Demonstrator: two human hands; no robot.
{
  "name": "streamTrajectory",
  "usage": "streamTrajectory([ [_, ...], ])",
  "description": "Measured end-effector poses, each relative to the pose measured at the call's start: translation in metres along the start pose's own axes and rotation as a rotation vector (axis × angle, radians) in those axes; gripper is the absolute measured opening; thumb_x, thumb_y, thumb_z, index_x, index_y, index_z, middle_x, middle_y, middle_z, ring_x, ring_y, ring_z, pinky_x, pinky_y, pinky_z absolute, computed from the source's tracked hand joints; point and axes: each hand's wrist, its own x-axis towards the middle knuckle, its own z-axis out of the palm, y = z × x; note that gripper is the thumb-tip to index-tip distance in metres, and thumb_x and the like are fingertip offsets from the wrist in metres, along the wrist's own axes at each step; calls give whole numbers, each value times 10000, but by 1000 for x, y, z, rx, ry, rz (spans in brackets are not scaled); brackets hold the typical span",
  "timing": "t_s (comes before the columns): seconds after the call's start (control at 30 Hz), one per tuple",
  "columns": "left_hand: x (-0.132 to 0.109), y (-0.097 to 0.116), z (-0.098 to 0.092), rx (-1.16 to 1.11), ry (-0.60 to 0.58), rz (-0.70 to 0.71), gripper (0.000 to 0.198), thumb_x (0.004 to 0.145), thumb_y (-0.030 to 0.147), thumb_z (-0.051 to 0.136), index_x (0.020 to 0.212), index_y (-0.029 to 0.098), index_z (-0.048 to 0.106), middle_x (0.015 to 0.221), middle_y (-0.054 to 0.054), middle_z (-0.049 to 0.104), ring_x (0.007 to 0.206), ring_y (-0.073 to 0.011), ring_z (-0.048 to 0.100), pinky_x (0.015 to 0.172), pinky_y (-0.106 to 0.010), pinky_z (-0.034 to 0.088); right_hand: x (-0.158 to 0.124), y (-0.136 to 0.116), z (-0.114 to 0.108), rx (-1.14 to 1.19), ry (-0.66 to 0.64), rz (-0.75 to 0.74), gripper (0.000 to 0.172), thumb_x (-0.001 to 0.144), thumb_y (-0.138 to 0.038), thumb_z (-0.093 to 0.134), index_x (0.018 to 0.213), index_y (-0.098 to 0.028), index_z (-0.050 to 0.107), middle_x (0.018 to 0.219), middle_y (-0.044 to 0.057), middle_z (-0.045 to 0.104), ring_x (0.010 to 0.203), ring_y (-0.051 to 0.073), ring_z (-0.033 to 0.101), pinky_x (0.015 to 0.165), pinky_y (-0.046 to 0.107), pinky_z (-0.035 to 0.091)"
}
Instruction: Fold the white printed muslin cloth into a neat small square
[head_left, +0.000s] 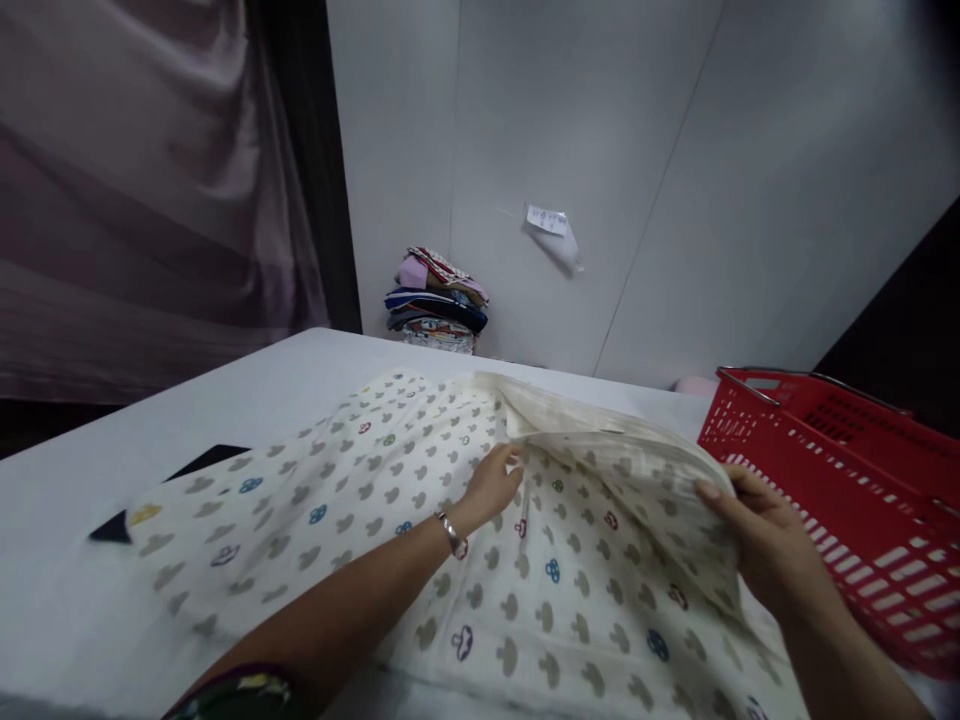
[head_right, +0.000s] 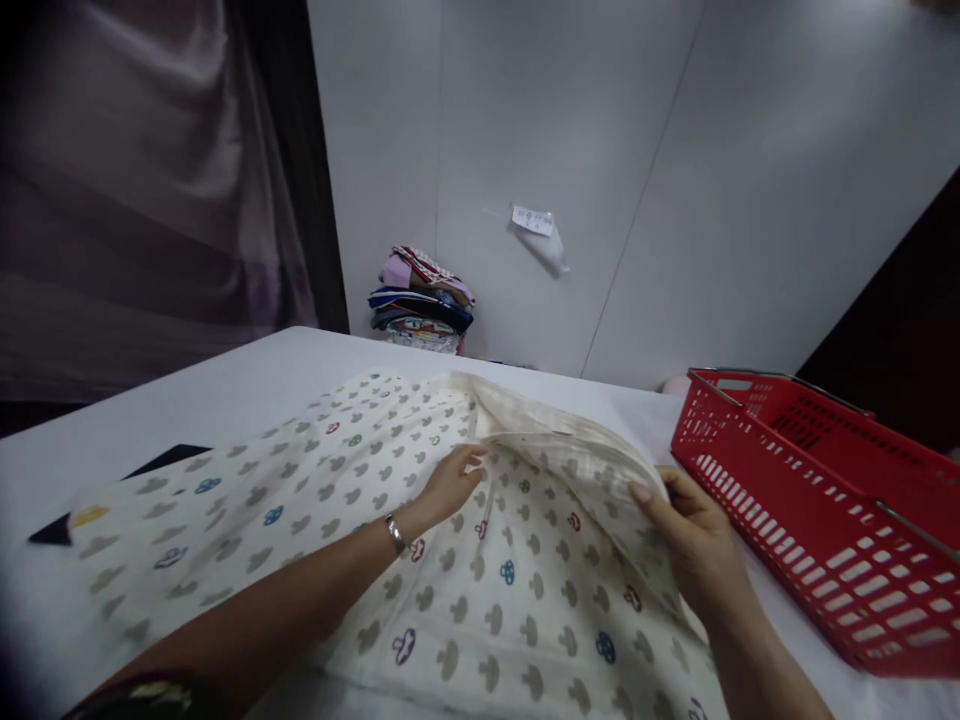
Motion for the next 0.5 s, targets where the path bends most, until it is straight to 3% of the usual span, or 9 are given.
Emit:
streamTrajectory([
  [0.07, 15, -8, -8, 143, 76, 191, 322, 750, 139, 527, 1059, 203, 585, 1142, -81, 562, 1049, -222, 526, 948, -363, 398, -6, -11, -14, 2, 84, -6, 291, 618, -442, 765, 780, -259, 606, 679, 31, 635, 507, 173, 573, 460, 291, 485],
  [0.17, 31, -16, -23, 327, 129, 359, 417, 755, 108, 500, 1164, 180, 538, 1250, -110, 506, 1206, -244, 419, 1040, -384, 310, -14, -22, -34, -13, 163, -11, 289, 567, -466, 790, 736, -289, 634, 684, 60, 636, 508, 167, 566, 447, 289, 470],
  [0.27, 38, -22, -36, 539, -57, 495, 457, 720, 56, 501, 1158, 179, 551, 1252, -111, 525, 1231, -246, 402, 1064, -398, 266, -19, -23, -52, -52, 219, -35, 314, 526, -509, 788, 717, -303, 647, 694, 86, 636, 513, 165, 556, 433, 297, 448],
  [0.37, 41, -25, -46, 711, -286, 543, 305, 729, 60, 512, 972, 200, 630, 1128, -79, 610, 1185, -247, 451, 1058, -424, 257, -24, -16, -66, -96, 326, -71, 366, 473, -530, 796, 707, -287, 654, 770, 82, 653, 588, 181, 592, 470, 291, 483],
  [0.5, 37, -21, -66, 821, -333, 452, 170, 811, 148, 490, 855, 210, 642, 938, -30, 669, 944, -203, 579, 1056, -459, 256, -36, -4, -76, -196, 400, -62, 416, 409, -507, 805, 703, -242, 678, 744, 50, 670, 646, 215, 626, 478, 243, 517],
])
